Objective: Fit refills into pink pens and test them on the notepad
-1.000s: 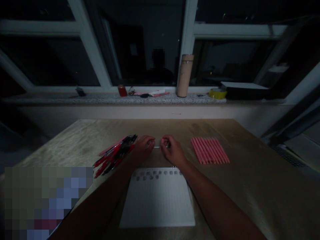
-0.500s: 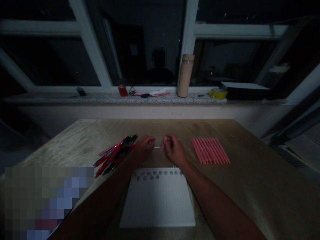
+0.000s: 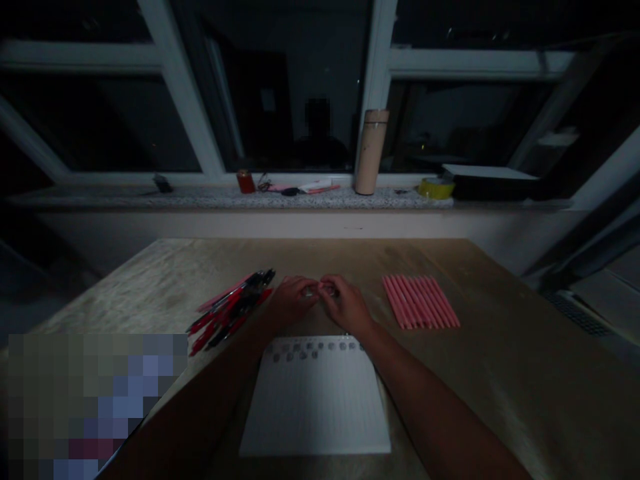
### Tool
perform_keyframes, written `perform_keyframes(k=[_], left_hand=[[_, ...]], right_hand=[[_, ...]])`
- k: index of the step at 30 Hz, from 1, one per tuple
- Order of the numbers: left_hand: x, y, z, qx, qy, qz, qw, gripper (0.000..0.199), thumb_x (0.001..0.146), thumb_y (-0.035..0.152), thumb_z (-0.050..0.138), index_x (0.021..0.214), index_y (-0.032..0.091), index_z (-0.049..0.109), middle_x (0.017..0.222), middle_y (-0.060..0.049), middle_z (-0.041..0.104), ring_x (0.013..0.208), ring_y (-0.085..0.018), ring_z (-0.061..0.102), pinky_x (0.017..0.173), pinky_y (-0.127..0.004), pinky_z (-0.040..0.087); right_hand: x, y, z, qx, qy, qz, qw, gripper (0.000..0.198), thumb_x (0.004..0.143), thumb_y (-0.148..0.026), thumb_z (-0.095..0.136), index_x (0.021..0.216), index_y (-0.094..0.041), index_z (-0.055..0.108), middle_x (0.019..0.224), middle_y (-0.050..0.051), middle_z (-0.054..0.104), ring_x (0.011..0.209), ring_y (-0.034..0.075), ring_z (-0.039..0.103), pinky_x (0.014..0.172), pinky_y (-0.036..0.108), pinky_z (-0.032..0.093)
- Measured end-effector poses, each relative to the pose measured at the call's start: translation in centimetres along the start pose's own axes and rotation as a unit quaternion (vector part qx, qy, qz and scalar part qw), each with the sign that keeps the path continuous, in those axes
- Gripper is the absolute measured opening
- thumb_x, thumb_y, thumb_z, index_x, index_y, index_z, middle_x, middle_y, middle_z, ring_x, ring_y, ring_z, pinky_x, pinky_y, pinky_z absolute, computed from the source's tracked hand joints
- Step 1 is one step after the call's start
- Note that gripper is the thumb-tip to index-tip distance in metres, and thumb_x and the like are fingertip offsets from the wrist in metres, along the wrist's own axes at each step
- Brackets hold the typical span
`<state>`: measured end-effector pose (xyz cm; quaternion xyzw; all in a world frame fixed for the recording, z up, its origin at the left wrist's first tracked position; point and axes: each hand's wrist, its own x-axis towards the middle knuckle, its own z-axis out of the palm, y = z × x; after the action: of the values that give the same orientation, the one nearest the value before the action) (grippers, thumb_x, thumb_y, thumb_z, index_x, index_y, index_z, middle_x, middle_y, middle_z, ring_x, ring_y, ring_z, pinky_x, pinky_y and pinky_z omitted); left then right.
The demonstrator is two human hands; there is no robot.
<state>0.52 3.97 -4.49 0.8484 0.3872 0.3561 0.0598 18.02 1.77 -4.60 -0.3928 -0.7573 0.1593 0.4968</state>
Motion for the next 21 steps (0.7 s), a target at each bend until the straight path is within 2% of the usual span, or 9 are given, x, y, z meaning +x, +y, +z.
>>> perform_keyframes(k=[4, 8, 13, 21], left_hand=[[0.1, 0.1, -0.2, 0.008, 0.026, -0.026, 0.999, 0.019, 0.086, 0.034, 0.052, 0.087, 0.02, 0.063, 0.08, -0.003, 0.066, 0.074, -0.015, 0.058, 0.073, -0.03, 0.041], [0.0, 0.1, -0.5, -0.012, 0.08, -0.083, 0.993, 0.016, 0.084, 0.031, 0.053, 0.085, 0.018, 0.063, 0.075, -0.002, 0.064, 0.07, -0.014, 0.056, 0.07, -0.027, 0.042], [-0.3, -0.1, -0.5, -0.047, 0.106, -0.149, 0.982, 0.018, 0.083, 0.032, 0.052, 0.087, 0.018, 0.063, 0.078, -0.002, 0.065, 0.073, -0.014, 0.058, 0.07, -0.026, 0.044], [-0.4, -0.3, -0.5, -0.061, 0.115, -0.182, 0.975, 0.024, 0.084, 0.036, 0.048, 0.089, 0.017, 0.062, 0.077, -0.002, 0.066, 0.072, -0.015, 0.059, 0.066, -0.026, 0.044]], right_hand=[[0.0, 0.7, 0.1, -0.018, 0.003, 0.005, 1.0, 0.029, 0.086, -0.027, 0.051, 0.114, -0.02, 0.051, 0.097, 0.007, 0.067, 0.085, 0.017, 0.063, 0.077, 0.031, 0.049], [0.3, 1.6, 0.0, -0.123, -0.052, 0.018, 0.991, 0.024, 0.085, -0.022, 0.05, 0.107, -0.017, 0.059, 0.098, 0.009, 0.068, 0.088, 0.018, 0.062, 0.083, 0.033, 0.046], [0.9, 1.1, -0.6, -0.264, -0.203, -0.001, 0.943, 0.018, 0.083, -0.014, 0.052, 0.091, -0.019, 0.067, 0.089, 0.006, 0.069, 0.086, 0.018, 0.061, 0.083, 0.03, 0.039], [1.3, -1.0, -1.4, -0.386, -0.292, -0.036, 0.875, 0.013, 0.084, -0.014, 0.051, 0.089, -0.017, 0.063, 0.09, 0.009, 0.067, 0.088, 0.021, 0.06, 0.083, 0.033, 0.033]])
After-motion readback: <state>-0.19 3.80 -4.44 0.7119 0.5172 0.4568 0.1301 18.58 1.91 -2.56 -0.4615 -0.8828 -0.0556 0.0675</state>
